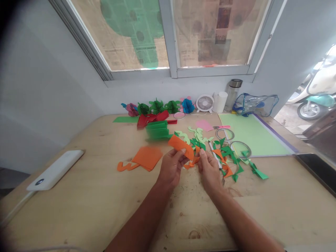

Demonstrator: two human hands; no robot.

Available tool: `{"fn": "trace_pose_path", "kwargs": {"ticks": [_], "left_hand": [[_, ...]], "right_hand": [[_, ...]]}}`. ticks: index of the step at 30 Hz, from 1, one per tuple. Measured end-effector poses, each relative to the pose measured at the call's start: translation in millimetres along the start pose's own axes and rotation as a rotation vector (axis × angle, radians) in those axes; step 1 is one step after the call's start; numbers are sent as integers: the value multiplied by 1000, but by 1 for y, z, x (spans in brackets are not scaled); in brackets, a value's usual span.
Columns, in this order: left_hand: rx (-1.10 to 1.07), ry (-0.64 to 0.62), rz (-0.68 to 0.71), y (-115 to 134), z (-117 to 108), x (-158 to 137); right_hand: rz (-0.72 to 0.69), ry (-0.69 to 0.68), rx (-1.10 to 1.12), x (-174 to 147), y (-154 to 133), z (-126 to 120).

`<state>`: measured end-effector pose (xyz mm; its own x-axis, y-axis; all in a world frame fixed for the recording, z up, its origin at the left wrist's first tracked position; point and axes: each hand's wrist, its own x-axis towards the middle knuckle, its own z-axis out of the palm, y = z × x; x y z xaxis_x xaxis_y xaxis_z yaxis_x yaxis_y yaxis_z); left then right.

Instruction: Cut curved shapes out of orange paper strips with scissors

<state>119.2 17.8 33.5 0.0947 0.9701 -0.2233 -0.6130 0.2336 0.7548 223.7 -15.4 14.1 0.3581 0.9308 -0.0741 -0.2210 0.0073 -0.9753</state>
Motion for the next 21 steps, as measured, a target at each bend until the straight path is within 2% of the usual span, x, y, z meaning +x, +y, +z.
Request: {"fn": "trace_pose_path", "kwargs": {"ticks": [6, 11, 21], "left_hand": [[186, -107, -12, -3, -3, 0], [256, -151, -38, -4, -6, 1], [212, -85, -74, -3, -3, -1]], "right_hand": [[-3, -82, -56, 7, -6, -11], [-4, -68, -83, 8, -7, -11], [18, 40, -12, 5, -7, -6]]}}
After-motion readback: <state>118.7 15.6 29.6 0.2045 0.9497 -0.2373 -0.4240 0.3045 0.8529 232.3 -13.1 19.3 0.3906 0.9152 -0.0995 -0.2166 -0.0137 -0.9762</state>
